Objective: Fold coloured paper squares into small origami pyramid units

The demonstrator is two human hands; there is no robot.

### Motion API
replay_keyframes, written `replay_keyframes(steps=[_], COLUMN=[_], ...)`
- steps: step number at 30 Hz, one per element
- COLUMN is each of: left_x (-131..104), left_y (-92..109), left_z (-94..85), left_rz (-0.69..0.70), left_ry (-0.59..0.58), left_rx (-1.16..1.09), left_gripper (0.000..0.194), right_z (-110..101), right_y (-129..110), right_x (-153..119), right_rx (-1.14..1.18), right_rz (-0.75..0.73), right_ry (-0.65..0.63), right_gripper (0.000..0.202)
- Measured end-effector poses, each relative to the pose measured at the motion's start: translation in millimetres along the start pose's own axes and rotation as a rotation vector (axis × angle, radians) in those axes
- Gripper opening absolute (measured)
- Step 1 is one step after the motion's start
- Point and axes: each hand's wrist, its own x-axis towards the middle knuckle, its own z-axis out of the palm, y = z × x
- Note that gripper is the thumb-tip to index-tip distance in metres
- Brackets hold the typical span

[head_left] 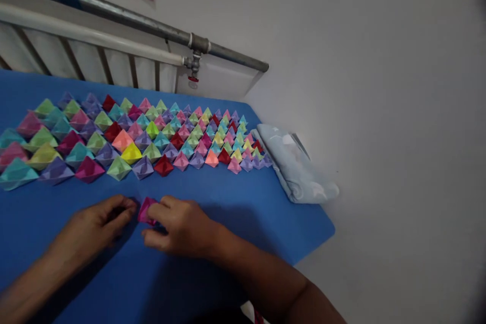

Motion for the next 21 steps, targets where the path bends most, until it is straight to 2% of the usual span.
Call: replay_keyframes(steps=[2, 6, 11, 13, 17, 21], left_x=[-0.8, -1.0, -0.6, 0.1, 4.1, 11.3], left_y=[2.1, 2.6, 2.2, 2.5, -3.1, -21.9], left_z=[-0.7, -1.1, -1.1, -0.9, 1.2, 6.7], left_rz=[-0.046, -0.054, -0.073, -0.081, -0.102, -0.129], left_ry=[-0.038, -0.039, -0.033, -0.036, -0.010, 0.023], left_rx=[-0.012, -0.009, -0.052, -0.070, -0.092, -0.108], left_gripper=[0.058, 0.060, 0.063, 0.063, 0.060, 0.062], right_z=[5.0, 10.8, 0.6, -6.6, -23.5, -37.0], right_y=[0.9, 5.8, 15.3, 24.6, 50.4, 75.7], right_x=[-0.9, 0.1, -4.7, -14.4, -43.0, -62.9], right_rx=[-0.051, -0.090, -0.056, -0.008, 0.087, 0.087], right_rz=[-0.037, -0.077, -0.054, 0.033, 0.316, 0.549], right_ry=[-0.012, 0.001, 0.070, 0.160, 0.481, 0.635], right_gripper=[0.016, 0.019, 0.017, 0.015, 0.016, 0.013])
